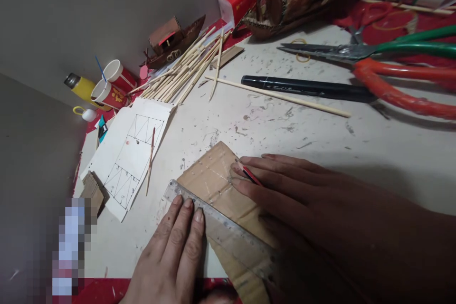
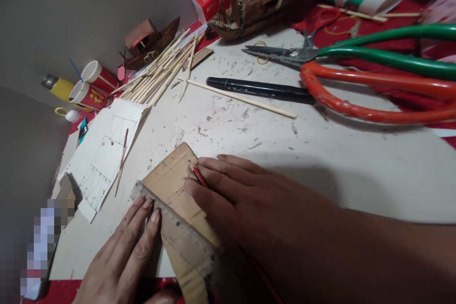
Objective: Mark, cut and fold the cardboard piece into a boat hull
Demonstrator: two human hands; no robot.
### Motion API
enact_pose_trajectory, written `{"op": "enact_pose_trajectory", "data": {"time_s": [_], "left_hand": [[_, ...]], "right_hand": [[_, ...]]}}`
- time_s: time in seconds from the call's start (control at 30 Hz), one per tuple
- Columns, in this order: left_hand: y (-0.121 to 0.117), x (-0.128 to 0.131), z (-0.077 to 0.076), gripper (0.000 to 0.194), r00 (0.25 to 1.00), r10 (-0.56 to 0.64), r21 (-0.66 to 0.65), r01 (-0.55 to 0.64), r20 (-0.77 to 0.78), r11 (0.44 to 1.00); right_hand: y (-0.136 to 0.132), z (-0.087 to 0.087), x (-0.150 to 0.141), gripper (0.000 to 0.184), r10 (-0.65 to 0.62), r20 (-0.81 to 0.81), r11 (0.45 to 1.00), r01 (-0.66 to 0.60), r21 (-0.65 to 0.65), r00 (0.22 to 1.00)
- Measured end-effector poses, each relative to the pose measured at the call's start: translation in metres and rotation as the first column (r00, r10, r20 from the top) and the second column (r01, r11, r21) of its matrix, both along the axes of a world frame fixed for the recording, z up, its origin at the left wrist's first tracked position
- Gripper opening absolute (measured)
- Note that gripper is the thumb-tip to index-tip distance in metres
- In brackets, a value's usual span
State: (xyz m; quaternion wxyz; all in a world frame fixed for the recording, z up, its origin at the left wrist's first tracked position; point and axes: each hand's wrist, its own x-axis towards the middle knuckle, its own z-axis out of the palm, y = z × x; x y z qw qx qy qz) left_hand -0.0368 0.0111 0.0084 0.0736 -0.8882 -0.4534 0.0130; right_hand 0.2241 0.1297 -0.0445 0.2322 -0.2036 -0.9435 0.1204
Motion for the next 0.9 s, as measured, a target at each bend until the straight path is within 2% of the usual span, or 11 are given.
{"op": "enact_pose_trajectory", "data": {"time_s": [0.13, 0.43, 0.63, 0.9], "left_hand": [[-0.002, -0.001, -0.004, 0.09, 0.999, 0.031, -0.008, -0.031, 0.032, 0.999], [0.003, -0.006, -0.002, 0.093, 0.999, -0.006, -0.02, 0.007, 0.047, 1.0], [0.005, -0.01, -0.002, 0.093, 0.998, -0.043, -0.011, 0.043, 0.037, 0.999], [0.007, -0.009, -0.002, 0.09, 0.997, -0.051, -0.003, 0.051, 0.057, 0.999]], "right_hand": [[-0.001, 0.002, -0.001, 0.054, 0.012, 0.014, 1.0, -0.011, -0.002, 1.0], [-0.003, 0.008, 0.0, 0.054, -0.014, 0.006, 0.999, 0.014, -0.04, 1.0], [-0.001, 0.011, -0.001, 0.051, 0.008, 0.065, 0.998, -0.004, -0.06, 0.998], [0.001, 0.02, 0.0, 0.05, 0.033, 0.068, 0.995, -0.026, -0.097, 0.997]]}}
